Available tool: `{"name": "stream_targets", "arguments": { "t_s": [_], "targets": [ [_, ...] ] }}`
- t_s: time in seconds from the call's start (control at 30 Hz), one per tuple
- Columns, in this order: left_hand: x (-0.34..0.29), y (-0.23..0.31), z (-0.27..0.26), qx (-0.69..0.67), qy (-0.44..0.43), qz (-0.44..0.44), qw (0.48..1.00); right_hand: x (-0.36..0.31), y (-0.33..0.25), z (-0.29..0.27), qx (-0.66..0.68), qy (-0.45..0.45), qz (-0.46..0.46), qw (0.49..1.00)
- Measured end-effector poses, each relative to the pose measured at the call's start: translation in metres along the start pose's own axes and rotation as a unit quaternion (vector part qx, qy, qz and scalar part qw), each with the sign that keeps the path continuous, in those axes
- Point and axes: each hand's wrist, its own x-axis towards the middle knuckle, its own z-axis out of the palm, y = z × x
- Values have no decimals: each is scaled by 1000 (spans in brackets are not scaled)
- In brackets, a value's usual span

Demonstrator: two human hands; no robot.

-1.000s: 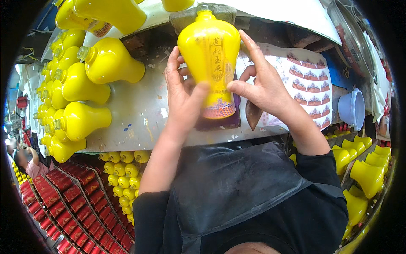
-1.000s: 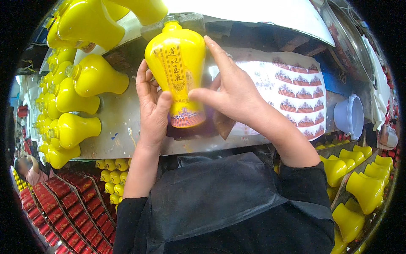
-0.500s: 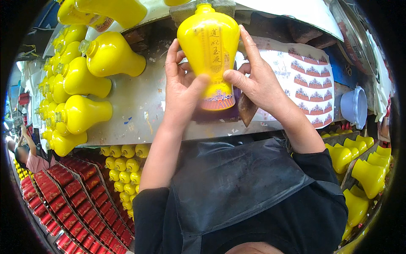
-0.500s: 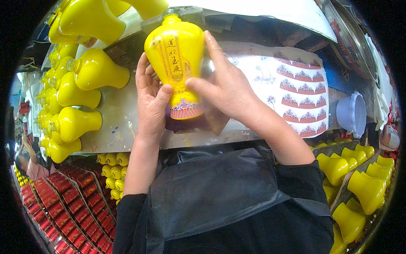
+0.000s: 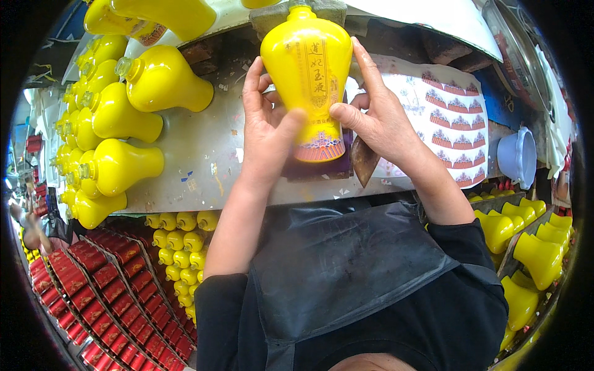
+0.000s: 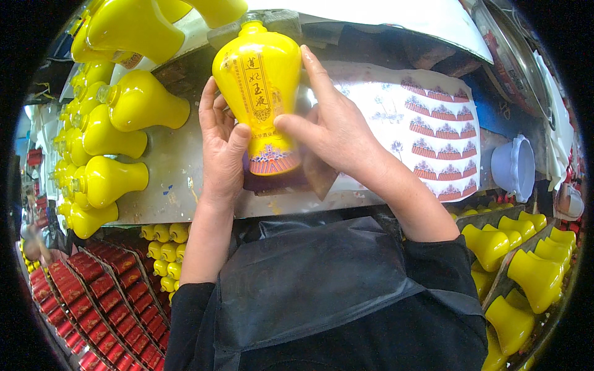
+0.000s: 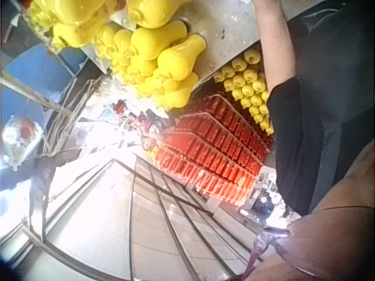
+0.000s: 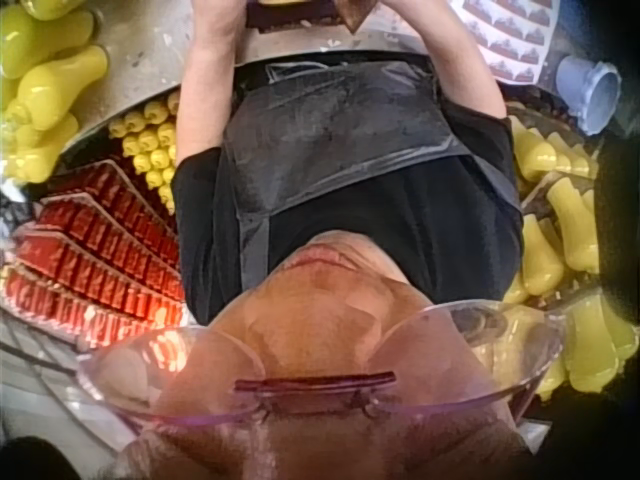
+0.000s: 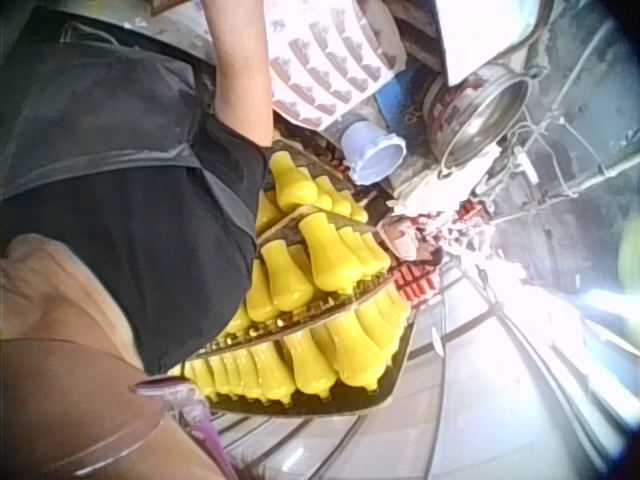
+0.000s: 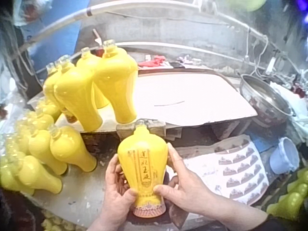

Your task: The person applies multiple stickers to a yellow bottle, smoothing each one with their fingers. They place a decorative sticker on the body, a vertical label on the side, and a small band around the neck, then set the bottle down.

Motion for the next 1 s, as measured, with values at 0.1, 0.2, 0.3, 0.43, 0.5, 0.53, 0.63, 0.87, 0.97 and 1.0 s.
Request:
{"name": "stream_targets", "arguments": {
  "t_s": [0.1,0.2,0.3,0.43,0.5,0.53,0.63,0.87,0.97,1.0],
  "targets": [
    [0,1,2,-2,3,0,1000,0,0,1,-3,6,-9,1000],
    [0,2,2,-5,4,-1,1000,0,1,1,1,6,-12,1000],
    [0,2,3,-8,3,0,1000,1,1,1,0,5,-12,1000],
    [0,3,2,-5,1,-3,1000,-1,3,2,-1,10,-22,1000],
    [-1,2,2,-1,3,-4,1000,-1,3,3,-3,8,-10,1000],
    [-1,2,1,12,3,-3,1000,-1,3,2,-6,14,-15,1000],
    [1,1,-1,59,4,19,998,3,0,-5,59,-6,31,998],
    [21,10,-12,409,-15,240,880,23,-26,-36,-80,101,-137,982],
    [27,16,-12,492,-24,274,826,36,-38,-31,-76,82,-114,987],
    [27,17,-10,505,-27,269,820,41,-40,-27,-90,78,-106,987]
  ]
}}
